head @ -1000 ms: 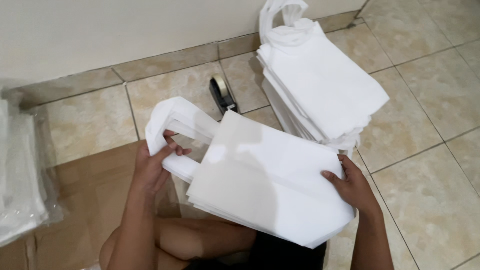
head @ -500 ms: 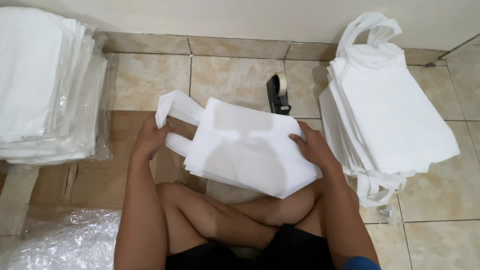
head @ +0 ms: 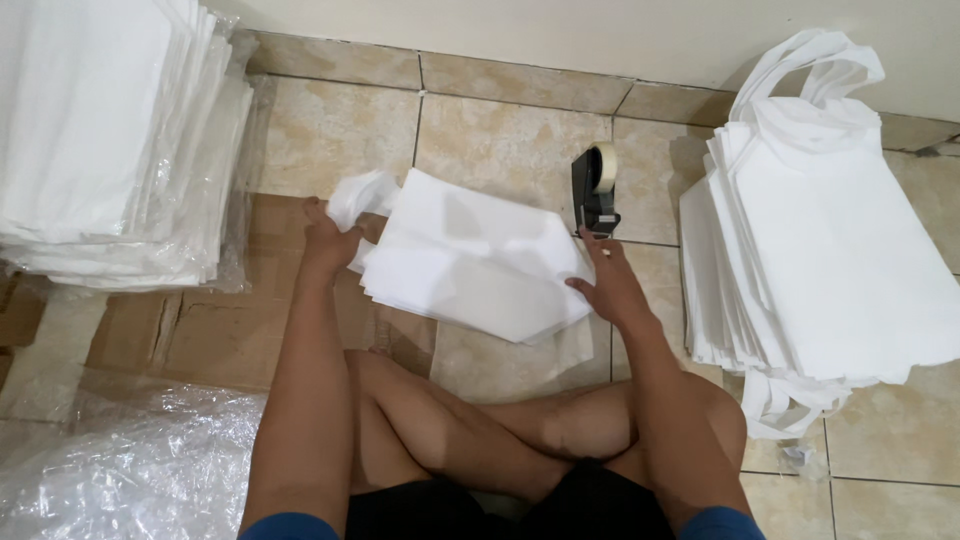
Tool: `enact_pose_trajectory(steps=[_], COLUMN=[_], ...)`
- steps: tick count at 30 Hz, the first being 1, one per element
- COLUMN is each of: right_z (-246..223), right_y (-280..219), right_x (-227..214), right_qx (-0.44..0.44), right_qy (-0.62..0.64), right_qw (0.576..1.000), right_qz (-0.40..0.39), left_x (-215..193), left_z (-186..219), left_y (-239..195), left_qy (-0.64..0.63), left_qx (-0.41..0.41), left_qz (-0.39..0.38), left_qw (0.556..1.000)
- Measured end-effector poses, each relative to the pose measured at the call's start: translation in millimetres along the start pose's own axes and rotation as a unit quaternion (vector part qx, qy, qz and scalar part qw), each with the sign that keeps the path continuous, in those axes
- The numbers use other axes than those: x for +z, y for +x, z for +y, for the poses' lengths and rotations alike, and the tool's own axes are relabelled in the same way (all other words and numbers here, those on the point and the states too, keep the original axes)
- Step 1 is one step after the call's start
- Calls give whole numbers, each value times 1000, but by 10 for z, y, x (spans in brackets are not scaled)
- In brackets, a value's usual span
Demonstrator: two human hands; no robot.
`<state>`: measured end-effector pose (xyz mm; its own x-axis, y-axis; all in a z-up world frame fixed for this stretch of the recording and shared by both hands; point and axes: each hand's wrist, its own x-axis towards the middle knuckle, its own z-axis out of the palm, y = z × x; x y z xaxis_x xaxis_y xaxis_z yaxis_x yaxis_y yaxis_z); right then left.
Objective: The person sits on the floor and folds white plastic shopping bags by hand. They take bags from a stack, fold them neatly, and place them into a new pile. A tape dispenser is visible nearby but is not used.
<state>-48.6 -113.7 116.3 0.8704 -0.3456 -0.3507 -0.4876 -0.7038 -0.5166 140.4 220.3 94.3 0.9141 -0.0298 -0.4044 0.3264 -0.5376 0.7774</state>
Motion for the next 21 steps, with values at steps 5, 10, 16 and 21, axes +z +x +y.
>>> enact_pose_trajectory(steps=[5, 10, 16, 21], right_z=[281, 325, 540, 683], right_y=[63, 88, 233, 336], right_x=[406, 434, 542, 599], right_qx=[44, 92, 137, 140], right_qy=[-71, -49, -17, -12], right_qw=[996, 994, 990, 990], right_qz=[-25, -35, -21, -2], left_x=[-16, 280, 1589, 1668], left_z=[-22, 406, -68, 10], left_y=[15, -243, -582, -801], left_qy=[80, 166, 363, 476], left_qx=[-55, 225, 367, 288], left_qz=[0, 176, -227, -311], left_qw=[995, 944, 826, 771])
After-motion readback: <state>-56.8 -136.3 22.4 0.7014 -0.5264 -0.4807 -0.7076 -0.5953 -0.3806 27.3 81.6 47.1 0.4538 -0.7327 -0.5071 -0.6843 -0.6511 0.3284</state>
